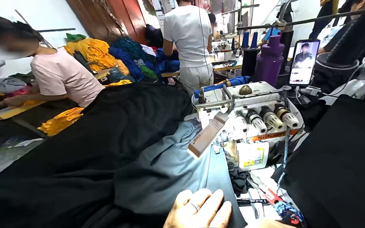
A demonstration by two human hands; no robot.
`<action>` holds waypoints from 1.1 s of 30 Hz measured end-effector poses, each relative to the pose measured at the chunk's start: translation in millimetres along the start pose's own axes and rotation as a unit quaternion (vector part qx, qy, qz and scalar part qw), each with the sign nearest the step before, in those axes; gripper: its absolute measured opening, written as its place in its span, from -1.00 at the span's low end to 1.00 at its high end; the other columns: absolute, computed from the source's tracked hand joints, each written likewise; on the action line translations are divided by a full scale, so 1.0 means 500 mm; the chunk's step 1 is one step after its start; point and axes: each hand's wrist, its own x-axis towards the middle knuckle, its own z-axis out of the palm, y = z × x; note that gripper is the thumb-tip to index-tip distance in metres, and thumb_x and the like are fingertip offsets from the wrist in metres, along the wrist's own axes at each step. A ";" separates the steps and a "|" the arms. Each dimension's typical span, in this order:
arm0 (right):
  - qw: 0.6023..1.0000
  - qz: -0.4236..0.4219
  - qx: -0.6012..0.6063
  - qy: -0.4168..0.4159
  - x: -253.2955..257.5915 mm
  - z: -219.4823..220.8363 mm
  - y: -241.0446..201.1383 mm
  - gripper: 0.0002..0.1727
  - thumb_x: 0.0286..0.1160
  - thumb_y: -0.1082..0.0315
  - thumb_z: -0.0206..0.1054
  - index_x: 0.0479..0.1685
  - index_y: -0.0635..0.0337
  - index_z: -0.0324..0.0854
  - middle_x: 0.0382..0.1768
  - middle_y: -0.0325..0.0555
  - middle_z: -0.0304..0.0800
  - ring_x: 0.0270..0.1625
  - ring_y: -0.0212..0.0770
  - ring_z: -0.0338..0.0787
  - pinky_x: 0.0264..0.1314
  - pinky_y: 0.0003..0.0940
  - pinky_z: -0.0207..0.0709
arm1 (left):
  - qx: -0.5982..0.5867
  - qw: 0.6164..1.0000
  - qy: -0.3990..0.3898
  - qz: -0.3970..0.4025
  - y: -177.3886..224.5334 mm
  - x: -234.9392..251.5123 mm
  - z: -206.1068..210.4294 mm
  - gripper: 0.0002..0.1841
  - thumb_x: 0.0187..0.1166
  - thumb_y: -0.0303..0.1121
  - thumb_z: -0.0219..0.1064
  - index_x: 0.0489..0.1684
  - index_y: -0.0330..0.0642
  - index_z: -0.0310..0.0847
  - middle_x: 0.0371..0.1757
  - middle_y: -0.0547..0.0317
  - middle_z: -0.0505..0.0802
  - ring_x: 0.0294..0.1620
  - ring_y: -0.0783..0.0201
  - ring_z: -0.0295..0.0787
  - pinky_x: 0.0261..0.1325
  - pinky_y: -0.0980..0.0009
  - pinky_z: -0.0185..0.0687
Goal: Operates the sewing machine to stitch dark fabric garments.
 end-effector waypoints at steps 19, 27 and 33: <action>0.959 0.024 -0.220 0.175 0.178 0.070 0.072 -0.76 0.50 0.31 0.28 -0.23 0.15 0.90 -0.40 -0.11 0.86 -0.34 -0.29 0.86 -0.26 -0.42 0.72 | -0.115 0.952 -0.050 -0.280 -0.153 0.127 0.057 -0.74 0.58 -0.47 0.35 0.17 -0.29 0.79 0.14 -0.12 0.88 0.28 -0.04 0.78 0.53 -0.22 0.29; 0.970 0.028 -0.201 0.135 0.146 0.050 0.057 -0.69 0.59 0.24 0.24 0.00 0.10 0.90 -0.35 -0.14 0.87 -0.44 -0.37 0.82 -0.35 -0.49 0.72 | -0.106 0.916 0.054 -0.383 -0.139 0.098 0.055 -0.67 0.48 -0.68 0.35 0.18 -0.30 0.80 0.16 -0.30 0.82 0.21 -0.23 0.77 0.33 -0.15 0.57; 0.992 -0.005 -0.090 0.087 0.124 0.053 0.047 -0.68 0.64 0.28 0.19 -0.03 0.19 0.87 -0.41 -0.18 0.79 -0.42 -0.48 0.75 -0.27 -0.63 0.66 | -0.044 0.932 0.067 -0.354 -0.069 0.008 0.030 -0.61 0.47 -0.70 0.19 0.18 -0.31 0.83 -0.05 -0.30 0.91 0.00 -0.28 0.90 0.11 -0.15 0.74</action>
